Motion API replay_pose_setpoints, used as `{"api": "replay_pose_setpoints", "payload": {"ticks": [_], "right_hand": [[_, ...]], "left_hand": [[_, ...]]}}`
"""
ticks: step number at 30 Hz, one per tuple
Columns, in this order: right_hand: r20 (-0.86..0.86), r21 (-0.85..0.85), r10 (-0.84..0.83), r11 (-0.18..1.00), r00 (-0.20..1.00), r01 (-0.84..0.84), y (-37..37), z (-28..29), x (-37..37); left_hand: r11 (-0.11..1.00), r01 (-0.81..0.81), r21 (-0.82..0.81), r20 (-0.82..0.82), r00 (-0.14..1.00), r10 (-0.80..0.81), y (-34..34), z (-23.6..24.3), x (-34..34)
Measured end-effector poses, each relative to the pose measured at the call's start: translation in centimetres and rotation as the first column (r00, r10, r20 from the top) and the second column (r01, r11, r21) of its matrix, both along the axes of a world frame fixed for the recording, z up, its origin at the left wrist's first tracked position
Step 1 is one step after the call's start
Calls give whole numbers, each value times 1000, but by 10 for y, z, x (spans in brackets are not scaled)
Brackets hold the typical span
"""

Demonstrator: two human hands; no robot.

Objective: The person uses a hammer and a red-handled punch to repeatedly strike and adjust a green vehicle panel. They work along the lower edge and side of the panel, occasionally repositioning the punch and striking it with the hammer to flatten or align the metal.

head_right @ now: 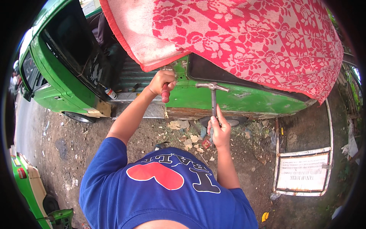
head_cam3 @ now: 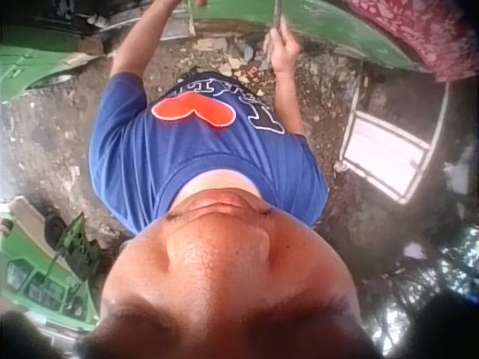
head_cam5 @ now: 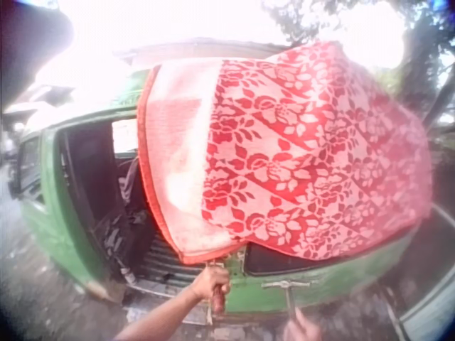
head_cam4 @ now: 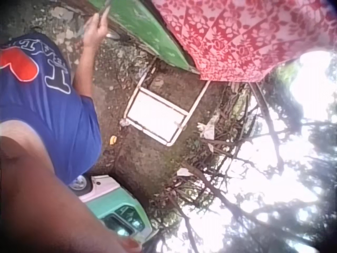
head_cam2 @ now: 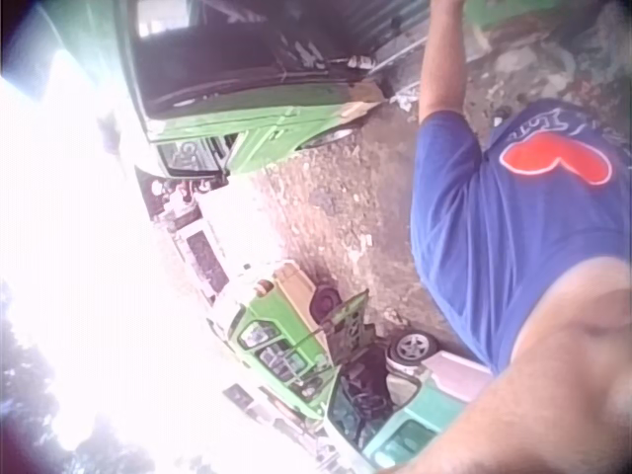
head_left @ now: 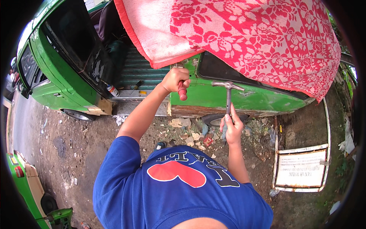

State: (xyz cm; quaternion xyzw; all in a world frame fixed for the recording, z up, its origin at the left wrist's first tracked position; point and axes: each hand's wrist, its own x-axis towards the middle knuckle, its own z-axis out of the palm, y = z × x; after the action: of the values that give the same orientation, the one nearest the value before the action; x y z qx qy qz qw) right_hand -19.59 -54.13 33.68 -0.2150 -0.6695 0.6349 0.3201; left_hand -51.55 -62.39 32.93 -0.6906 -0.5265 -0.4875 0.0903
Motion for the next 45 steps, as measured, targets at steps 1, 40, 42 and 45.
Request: {"api": "replay_pose_setpoints", "payload": {"ticks": [1, 40, 42, 45], "right_hand": [[26, 104, 8, 994, 1000, -11, -6, 2, 0], [-42, 8, -11, 1000, 999, 11, -2, -11, 29], [-58, -50, -54, 997, 997, 51, 0, -12, 32], [43, -103, -92, 990, 995, 96, 4, -15, 42]], "left_hand": [[1000, -6, 2, 0, 1000, 6, 2, 2, -1], [995, 67, -78, 341, 940, -36, 4, -12, 59], [993, 78, -83, 361, 931, -42, 7, -15, 59], [989, 12, -150, 385, 922, 47, 6, -18, 62]]}}
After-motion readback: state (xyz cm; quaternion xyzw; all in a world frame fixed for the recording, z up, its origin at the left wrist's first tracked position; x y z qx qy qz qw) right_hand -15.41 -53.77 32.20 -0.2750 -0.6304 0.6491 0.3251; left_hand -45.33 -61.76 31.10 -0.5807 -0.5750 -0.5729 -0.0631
